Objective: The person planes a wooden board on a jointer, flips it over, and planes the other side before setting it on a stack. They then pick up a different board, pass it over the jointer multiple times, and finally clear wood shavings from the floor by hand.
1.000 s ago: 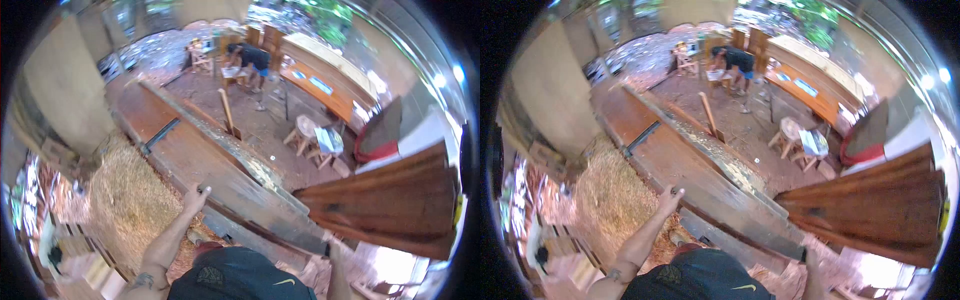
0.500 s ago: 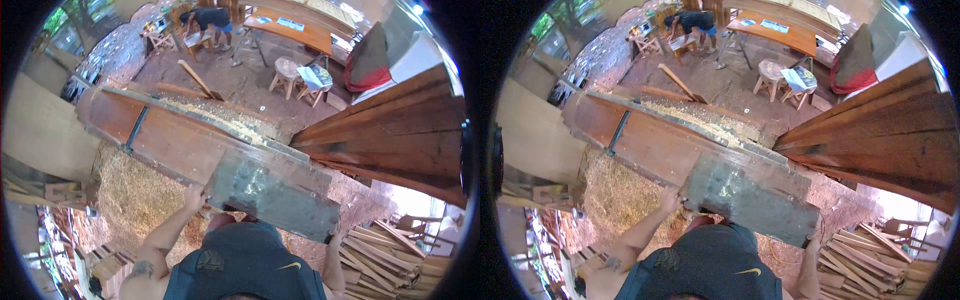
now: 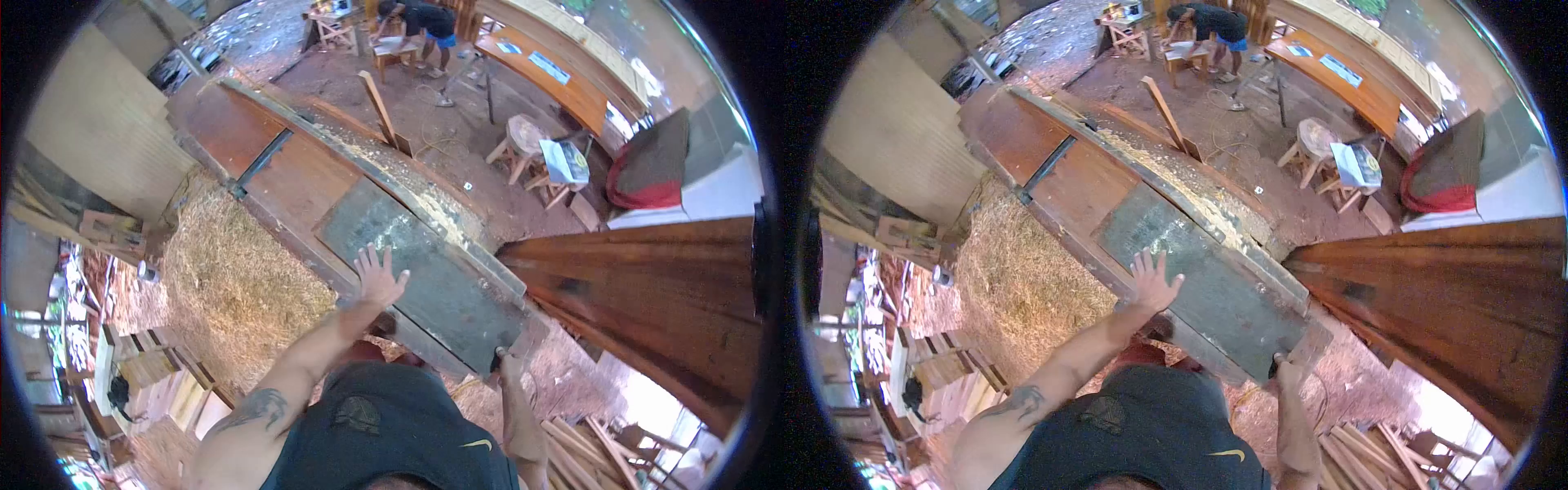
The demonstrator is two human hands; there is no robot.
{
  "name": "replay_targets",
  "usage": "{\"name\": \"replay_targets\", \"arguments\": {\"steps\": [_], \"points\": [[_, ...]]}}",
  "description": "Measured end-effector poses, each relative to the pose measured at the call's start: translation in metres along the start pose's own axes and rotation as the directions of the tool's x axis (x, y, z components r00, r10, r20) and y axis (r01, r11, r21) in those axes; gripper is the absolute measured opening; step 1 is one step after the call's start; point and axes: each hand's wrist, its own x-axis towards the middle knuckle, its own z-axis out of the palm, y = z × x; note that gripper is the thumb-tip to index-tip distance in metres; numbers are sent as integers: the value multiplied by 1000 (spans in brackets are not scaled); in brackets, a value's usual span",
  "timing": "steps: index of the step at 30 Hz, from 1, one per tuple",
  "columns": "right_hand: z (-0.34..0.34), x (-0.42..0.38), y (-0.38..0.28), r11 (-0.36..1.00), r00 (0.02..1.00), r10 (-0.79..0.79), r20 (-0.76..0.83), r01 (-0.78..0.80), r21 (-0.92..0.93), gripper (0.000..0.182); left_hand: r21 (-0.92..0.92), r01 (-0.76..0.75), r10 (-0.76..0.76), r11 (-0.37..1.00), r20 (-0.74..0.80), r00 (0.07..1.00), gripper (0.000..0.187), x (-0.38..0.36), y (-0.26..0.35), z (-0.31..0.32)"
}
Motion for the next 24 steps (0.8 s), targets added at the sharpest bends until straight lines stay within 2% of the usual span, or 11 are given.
{"name": "replay_targets", "arguments": {"steps": [1, 2, 4, 6, 8, 11, 13, 17, 18, 21, 24], "points": [[0, 21, 4, 983, 999, -36, 21, 39, -177, 11, 41, 63, -62, 997, -19, 998, 86, 12, 9, 8], [4, 24, -9, 985, 995, 17, 95, -1, -173, 22, 79, 129, -127, 988, -34, 991, 91, 22, 12, 14], [13, 31, -21, 923, 995, -93, 35, 99, -372, 23, 64, 195, -187, 979, -107, 977, 94, 43, 9, 19], [28, 44, -32, 951, 997, 25, 74, -1, -308, 20, 80, 257, -244, 963, -142, 959, 96, 66, 6, 16], [39, 34, -48, 916, 981, -123, 148, 169, -364, 22, 132, 310, -295, 941, -121, 948, 97, 81, 5, 2], [41, 42, -68, 902, 948, -8, 319, 144, -407, 31, 126, 333, -324, 935, -82, 942, 97, 92, -5, -3], [44, 14, -105, 946, 914, 133, 384, 0, -325, 44, 130, 334, -323, 933, -103, 941, 97, 96, -9, 0], [51, 9, -136, 938, 859, 196, 473, -24, -345, 40, 170, 350, -337, 921, -98, 936, 99, 108, -19, -7], [61, -2, -158, 915, 865, 239, 441, -49, -400, 36, 179, 353, -339, 918, -101, 935, 99, 112, -24, -9], [86, -13, -189, 926, 830, 234, 507, -32, -375, 40, 210, 357, -346, 910, -90, 934, 98, 129, -43, -24], [117, -4, -186, 940, 798, 168, 579, 48, -339, 41, 226, 379, -364, 898, -104, 925, 97, 153, -66, -43]]}}
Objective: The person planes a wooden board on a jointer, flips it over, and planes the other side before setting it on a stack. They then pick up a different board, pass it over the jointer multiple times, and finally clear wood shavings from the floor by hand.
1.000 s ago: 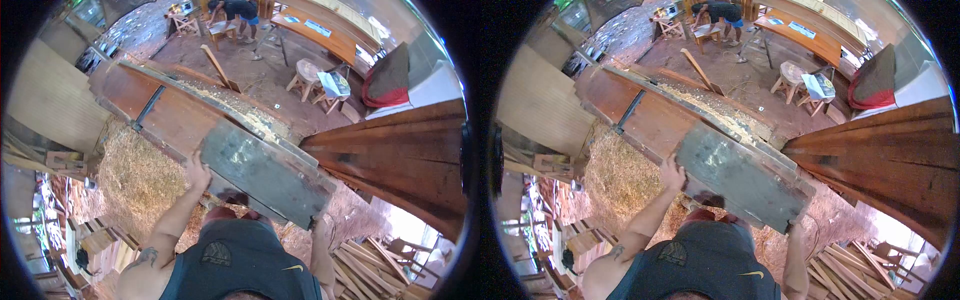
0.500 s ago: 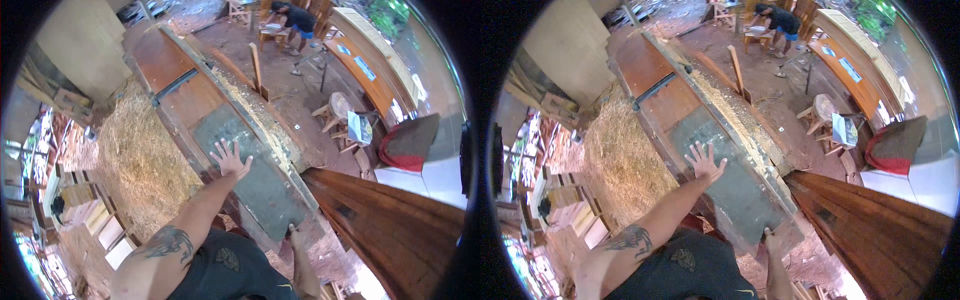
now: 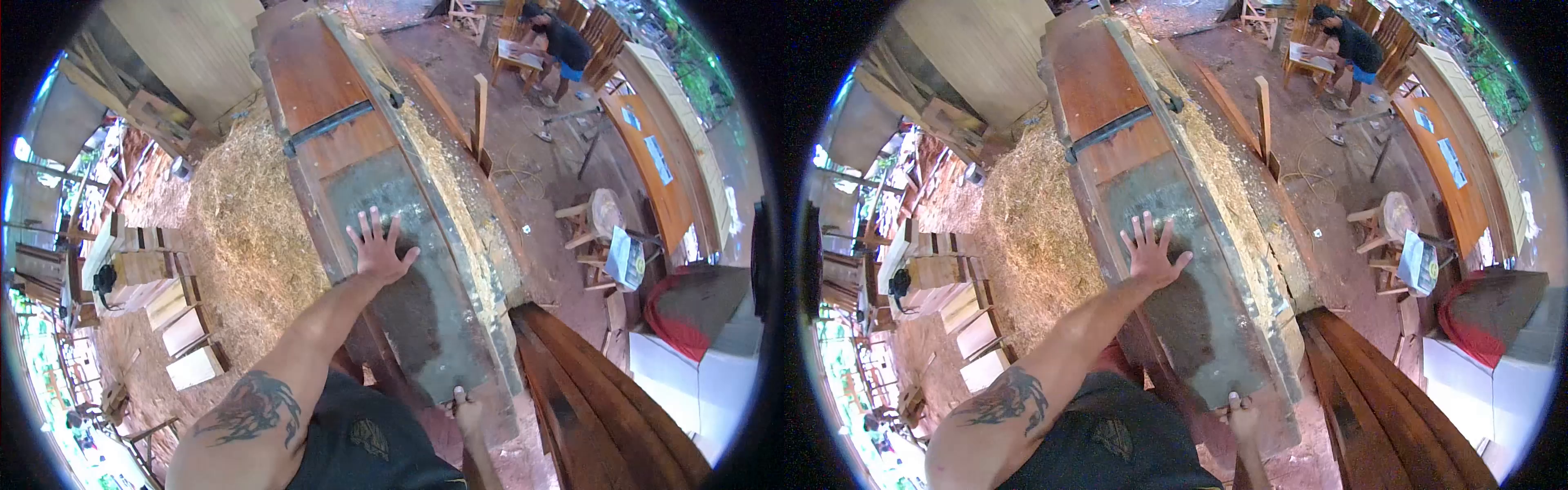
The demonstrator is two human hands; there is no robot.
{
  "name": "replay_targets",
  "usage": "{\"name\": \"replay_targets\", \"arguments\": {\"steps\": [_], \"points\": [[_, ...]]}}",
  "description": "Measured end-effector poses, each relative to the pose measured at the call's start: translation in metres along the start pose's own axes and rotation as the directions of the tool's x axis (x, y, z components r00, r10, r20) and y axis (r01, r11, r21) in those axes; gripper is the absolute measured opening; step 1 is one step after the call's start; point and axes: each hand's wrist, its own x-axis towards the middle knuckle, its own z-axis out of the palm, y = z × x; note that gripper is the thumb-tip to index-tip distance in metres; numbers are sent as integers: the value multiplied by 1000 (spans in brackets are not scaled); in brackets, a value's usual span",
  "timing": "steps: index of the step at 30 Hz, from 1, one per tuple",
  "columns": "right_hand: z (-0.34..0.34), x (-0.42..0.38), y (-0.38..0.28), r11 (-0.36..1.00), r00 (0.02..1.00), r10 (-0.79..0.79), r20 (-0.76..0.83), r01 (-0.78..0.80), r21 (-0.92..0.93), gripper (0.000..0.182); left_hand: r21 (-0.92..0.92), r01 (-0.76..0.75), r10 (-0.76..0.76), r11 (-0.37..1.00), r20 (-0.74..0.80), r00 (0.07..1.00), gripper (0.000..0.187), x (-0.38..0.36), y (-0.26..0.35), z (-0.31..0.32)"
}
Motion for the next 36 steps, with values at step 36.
{"name": "replay_targets", "arguments": {"steps": [36], "points": [[177, 117, -182, 963, 954, 16, 299, -96, 254, 16, -3, 1, -1, 1000, -265, 964, 93, 254, -155, -47]]}}
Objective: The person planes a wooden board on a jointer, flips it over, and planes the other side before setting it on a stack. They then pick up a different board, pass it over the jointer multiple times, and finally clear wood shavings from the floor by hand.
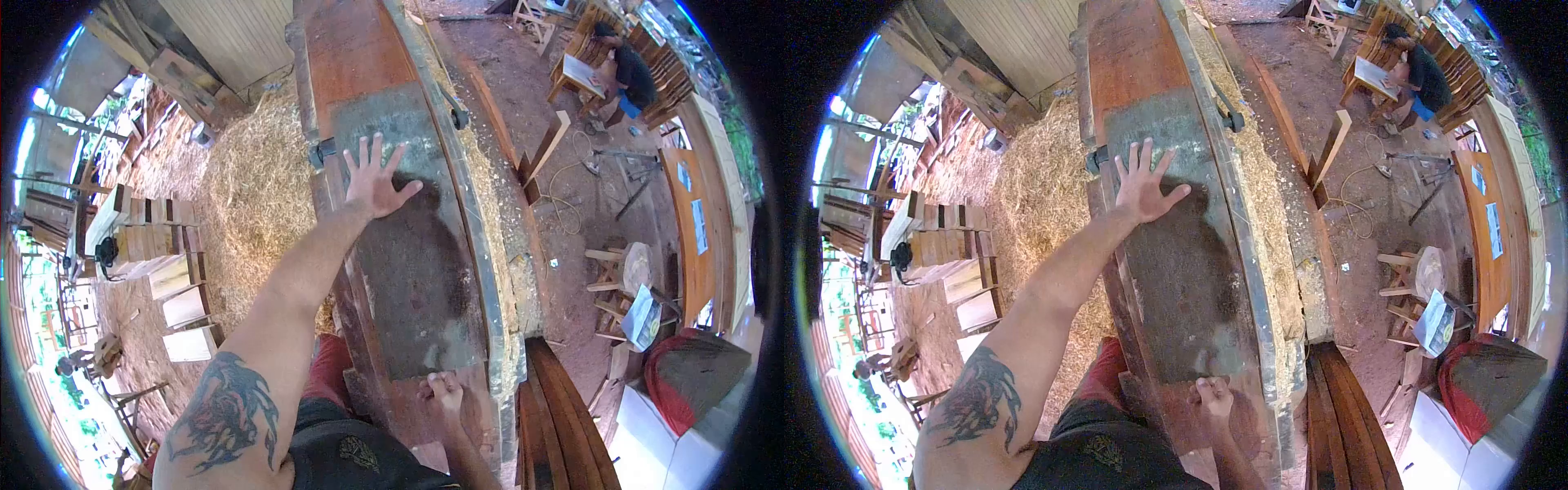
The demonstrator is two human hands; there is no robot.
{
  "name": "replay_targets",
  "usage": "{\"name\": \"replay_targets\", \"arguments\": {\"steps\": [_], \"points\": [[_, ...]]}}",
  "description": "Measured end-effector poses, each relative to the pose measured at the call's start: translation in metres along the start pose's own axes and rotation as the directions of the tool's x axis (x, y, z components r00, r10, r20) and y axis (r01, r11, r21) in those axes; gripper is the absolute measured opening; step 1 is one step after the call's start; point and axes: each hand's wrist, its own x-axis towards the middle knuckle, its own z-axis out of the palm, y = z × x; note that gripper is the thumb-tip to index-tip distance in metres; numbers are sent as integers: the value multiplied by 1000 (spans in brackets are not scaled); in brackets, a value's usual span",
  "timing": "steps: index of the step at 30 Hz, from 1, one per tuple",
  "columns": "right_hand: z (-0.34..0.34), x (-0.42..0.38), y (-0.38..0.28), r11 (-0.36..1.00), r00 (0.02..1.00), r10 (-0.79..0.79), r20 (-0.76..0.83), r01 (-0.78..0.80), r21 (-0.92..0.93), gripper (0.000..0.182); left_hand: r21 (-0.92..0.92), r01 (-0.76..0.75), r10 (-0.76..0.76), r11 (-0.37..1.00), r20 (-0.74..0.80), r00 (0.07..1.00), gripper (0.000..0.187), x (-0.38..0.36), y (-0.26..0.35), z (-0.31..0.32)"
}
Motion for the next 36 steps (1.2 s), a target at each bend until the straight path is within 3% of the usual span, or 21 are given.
{"name": "replay_targets", "arguments": {"steps": [3, 6, 7, 9, 11, 15, 17, 20, 23, 26, 30, 36], "points": [[14, 7, -3, 996, 996, -94, -5, 94, 4, 13, -22, -5, 5, 1000, -24, 1000, 92, 11, -10, 4], [29, 5, -11, 994, 993, -90, -72, 93, 51, 14, -34, -7, 6, 999, -40, 999, 91, 19, -16, 6], [29, 5, -8, 965, 967, -233, -107, 217, -147, 14, -34, -11, 9, 999, -56, 998, 91, 22, -19, 9], [25, 3, -3, 752, 856, -510, -84, 396, -527, 16, -36, -12, 9, 999, -72, 997, 91, 27, -25, 14], [43, -14, -20, 552, 758, -647, 82, 541, -635, 14, -39, -8, 5, 999, -72, 997, 92, 34, -29, 16], [103, 0, -49, 28, 444, -751, 489, 761, -648, 31, -29, 28, -28, 999, -4, 1000, 93, 49, -35, 10], [135, 16, -63, 0, 410, -715, 567, 810, -586, 43, -27, 39, -38, 999, 16, 999, 93, 56, -40, 9], [165, 41, -78, -169, 384, -651, 655, 768, -617, 53, -17, 45, -45, 999, 38, 998, 93, 71, -48, 9], [180, 55, -73, -229, 461, -589, 664, 693, -684, 56, -30, 37, -36, 999, 27, 999, 94, 83, -58, 9], [194, 68, -67, -271, 466, -607, 644, 640, -719, 55, -47, 23, -22, 999, 24, 999, 94, 95, -69, 8], [210, 95, -61, -381, 373, -681, 630, 554, -740, 47, -53, 23, -20, 998, 54, 998, 93, 110, -80, 8], [236, 117, -73, -417, 339, -719, 607, 489, -767, 42, -50, 27, -24, 998, 60, 998, 91, 136, -97, 7]]}}
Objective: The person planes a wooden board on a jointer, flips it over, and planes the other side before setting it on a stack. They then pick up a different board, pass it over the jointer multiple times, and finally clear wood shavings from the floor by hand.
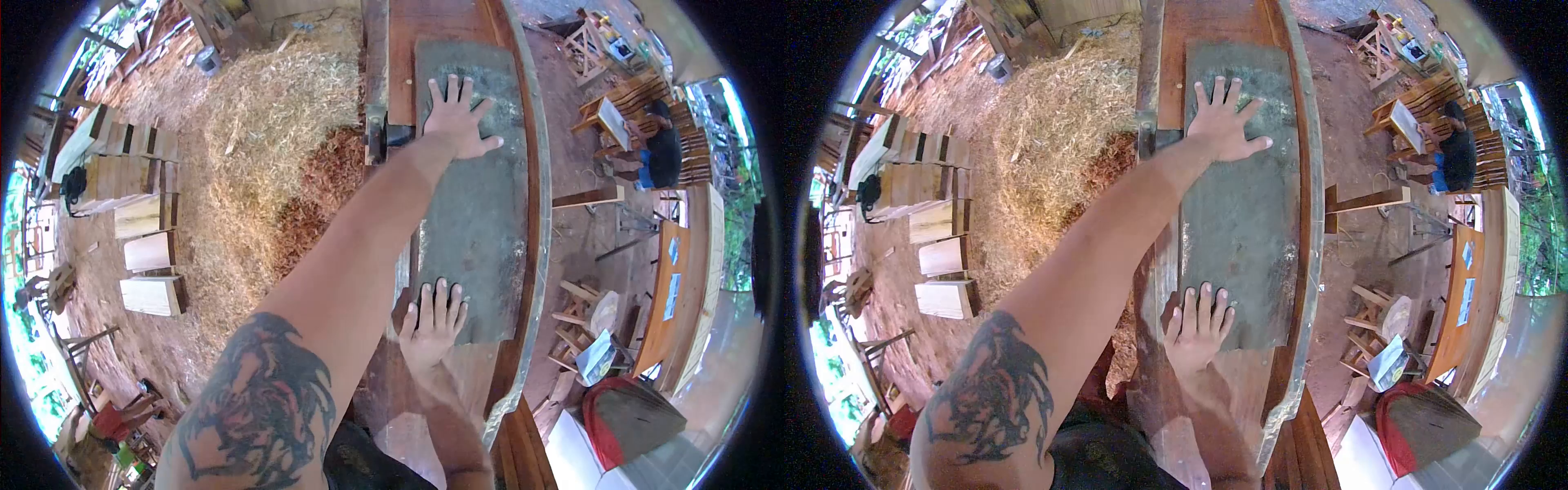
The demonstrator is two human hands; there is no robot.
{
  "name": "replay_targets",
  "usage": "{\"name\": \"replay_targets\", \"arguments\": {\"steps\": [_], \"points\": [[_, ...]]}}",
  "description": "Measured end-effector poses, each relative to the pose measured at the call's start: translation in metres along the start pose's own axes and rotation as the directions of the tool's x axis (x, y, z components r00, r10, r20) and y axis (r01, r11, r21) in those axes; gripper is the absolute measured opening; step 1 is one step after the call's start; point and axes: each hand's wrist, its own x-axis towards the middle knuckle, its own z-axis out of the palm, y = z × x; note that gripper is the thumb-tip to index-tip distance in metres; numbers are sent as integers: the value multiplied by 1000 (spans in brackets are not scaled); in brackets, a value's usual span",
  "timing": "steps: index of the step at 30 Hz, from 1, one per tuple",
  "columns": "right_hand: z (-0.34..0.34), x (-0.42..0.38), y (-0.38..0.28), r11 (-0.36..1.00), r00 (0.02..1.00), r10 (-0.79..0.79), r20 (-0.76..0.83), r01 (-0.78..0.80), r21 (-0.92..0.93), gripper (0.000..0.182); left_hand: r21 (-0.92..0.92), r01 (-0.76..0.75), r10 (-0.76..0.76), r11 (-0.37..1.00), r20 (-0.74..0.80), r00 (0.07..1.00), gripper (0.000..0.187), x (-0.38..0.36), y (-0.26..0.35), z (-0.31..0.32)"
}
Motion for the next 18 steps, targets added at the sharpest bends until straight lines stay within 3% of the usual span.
{"name": "replay_targets", "arguments": {"steps": [7, 8, 10, 11, 12, 14, 15, 16, 17, 18], "points": [[26, 70, -4, 997, 1000, -17, -8, 16, -73, 42, -45, -50, 47, 998, -67, 997, 93, 67, -45, 2], [33, 87, -5, 997, 999, -25, -37, 22, -75, 42, -280, -46, 4, 959, -147, 989, 89, 80, -58, 2], [45, 114, -7, 997, 998, -24, -60, 19, -79, 41, -525, -125, -132, 842, -424, 896, 86, 67, -81, -5], [48, 127, -8, 996, 997, -26, -76, 20, -84, 41, -619, -195, -227, 761, -536, 813, 85, 57, -95, -12], [53, 138, -8, 996, 994, -33, -108, 24, -84, 40, -589, -205, -242, 781, -589, 771, 79, 27, -111, -20], [60, 155, -8, 994, 992, -43, -122, 31, -101, 40, -735, -30, -413, 678, -414, 811, 72, -56, -133, -29], [63, 162, -8, 993, 991, -47, -127, 33, -110, 40, -706, 31, -446, 708, -412, 795, 63, -103, -137, -16], [67, 168, -6, 993, 988, -59, -142, 43, -111, 40, -783, 45, -474, 620, -329, 817, 59, -147, -143, 15], [71, 175, -5, 993, 985, -71, -157, 55, -108, 40, -801, 203, -541, 564, -172, 823, 60, -193, -132, 32], [75, 183, -5, 992, 982, -83, -172, 66, -104, 39, -739, 485, -594, 468, 143, 791, 63, -235, -117, 40]]}}
